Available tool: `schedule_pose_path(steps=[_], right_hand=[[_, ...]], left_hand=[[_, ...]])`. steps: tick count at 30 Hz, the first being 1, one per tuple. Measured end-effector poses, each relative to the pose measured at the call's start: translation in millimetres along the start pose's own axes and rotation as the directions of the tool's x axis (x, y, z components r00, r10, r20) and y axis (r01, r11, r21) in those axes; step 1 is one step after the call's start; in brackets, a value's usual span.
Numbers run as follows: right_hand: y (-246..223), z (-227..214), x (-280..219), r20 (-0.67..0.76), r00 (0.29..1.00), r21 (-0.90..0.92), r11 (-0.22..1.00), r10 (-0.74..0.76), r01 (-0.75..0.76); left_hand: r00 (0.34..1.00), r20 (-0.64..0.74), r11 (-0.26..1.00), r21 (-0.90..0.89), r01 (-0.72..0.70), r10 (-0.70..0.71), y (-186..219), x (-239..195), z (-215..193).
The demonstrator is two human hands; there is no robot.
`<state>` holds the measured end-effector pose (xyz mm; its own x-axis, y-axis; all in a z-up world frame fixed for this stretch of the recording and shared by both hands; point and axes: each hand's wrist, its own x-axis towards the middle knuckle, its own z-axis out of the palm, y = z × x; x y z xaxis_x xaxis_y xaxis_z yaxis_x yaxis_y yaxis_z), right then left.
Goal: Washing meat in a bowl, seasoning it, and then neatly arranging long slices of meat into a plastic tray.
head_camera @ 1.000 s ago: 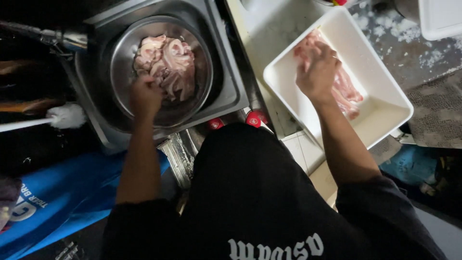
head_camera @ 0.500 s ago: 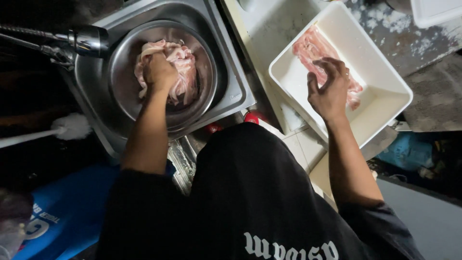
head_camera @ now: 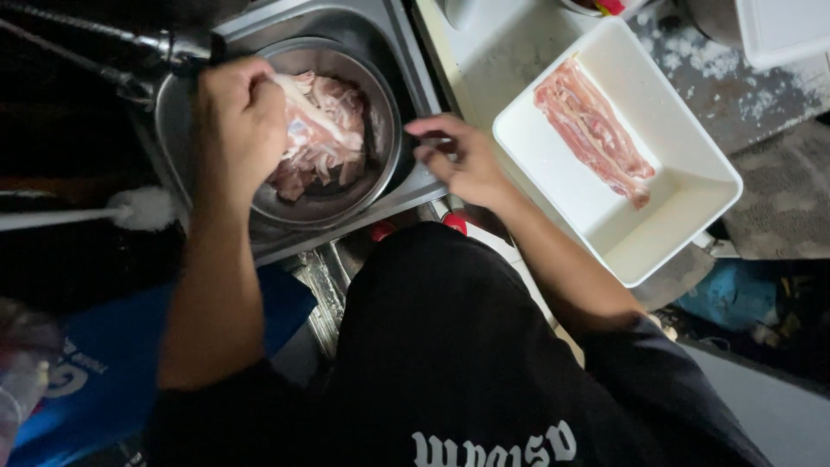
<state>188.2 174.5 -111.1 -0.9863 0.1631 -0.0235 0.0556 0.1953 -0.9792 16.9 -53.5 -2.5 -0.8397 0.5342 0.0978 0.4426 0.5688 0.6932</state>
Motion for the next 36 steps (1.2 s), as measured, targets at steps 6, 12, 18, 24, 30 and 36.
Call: schedule_pose_path(steps=[6,12,18,24,30,36], right_hand=[[27,64,51,0.201,0.908,0.484,0.843,-0.369,0.235],[21,64,54,0.203,0.978,0.675,0.731,-0.057,-0.098],[-12,-11,54,-0.080,0.988,0.475,0.866,-0.134,0.155],[-46,-57,40,-0.200,0.964,0.342,0.909,-0.176,0.237],[-69,-118,-7,-0.430,0.887,-0.025,0.984,-0.169,0.176],[-105,-169,-91,-0.547,0.827,-0.223,0.975,-0.131,0.007]], left_hand=[[0.973,0.084,0.972,0.079,-0.220,0.213,48,-1,-48],[0.997,0.027,0.956,0.282,-0.082,0.077,25,-14,-74],[0.994,-0.022,0.993,0.041,0.110,-0.109,-38,-34,-34],[0.995,0.090,0.968,-0.239,0.071,-0.050,-34,-23,20],[0.972,0.230,0.732,-0.652,0.196,-0.055,-56,8,114],[0.984,0.169,0.610,-0.774,0.168,-0.057,23,29,196]])
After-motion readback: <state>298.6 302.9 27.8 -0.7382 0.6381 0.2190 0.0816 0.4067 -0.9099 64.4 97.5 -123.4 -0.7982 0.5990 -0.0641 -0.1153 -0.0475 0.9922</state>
